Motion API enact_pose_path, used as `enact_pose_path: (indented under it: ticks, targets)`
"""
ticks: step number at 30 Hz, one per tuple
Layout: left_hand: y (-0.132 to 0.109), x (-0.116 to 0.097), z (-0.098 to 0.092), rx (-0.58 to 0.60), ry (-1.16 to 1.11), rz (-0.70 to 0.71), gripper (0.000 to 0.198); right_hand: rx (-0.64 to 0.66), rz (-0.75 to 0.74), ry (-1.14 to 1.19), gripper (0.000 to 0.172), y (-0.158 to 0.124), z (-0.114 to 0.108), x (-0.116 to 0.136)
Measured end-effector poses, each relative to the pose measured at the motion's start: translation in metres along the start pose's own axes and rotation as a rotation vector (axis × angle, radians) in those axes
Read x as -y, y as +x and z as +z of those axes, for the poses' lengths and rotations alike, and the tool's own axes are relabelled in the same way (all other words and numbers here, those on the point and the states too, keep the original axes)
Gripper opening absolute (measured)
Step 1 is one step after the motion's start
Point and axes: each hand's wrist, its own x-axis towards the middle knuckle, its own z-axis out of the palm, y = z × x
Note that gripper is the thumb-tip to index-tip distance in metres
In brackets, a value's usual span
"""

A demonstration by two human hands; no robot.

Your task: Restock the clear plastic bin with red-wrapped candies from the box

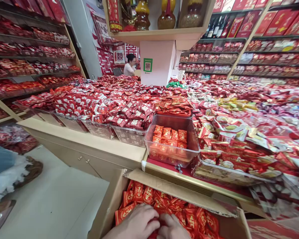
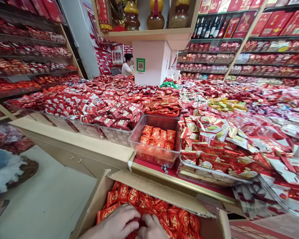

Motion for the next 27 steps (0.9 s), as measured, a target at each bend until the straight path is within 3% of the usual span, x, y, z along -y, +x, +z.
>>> enact_pose_path:
  ticks: [2, 4, 8, 15, 20, 27]
  targets:
    - [-0.003, -0.010, -0.011, -0.010, -0.231, -0.002, 0.025, -0.139, -0.004, 0.122, 0.012, -0.002, -0.022, 0.019]
    - [-0.001, -0.022, -0.021, -0.044, -0.456, -0.019, 0.029, -0.234, 0.024, 0.312, 0.024, -0.003, -0.047, 0.039]
    - [0.012, -0.048, -0.037, -0.095, -0.896, -0.084, 0.029, -0.283, 0.088, 0.707, 0.031, 0.005, -0.086, 0.068]
    - [0.023, -0.073, -0.056, -0.087, -1.202, -0.089, 0.031, -0.393, 0.157, 1.219, 0.028, 0.019, -0.105, 0.084]
    - [0.023, -0.073, -0.057, -0.091, -1.267, -0.102, 0.033, -0.396, 0.147, 1.177, 0.025, 0.023, -0.108, 0.081]
    - [0.023, -0.073, -0.060, -0.001, -1.551, -0.122, 0.029, -0.474, 0.103, 1.051, 0.024, 0.022, -0.112, 0.078]
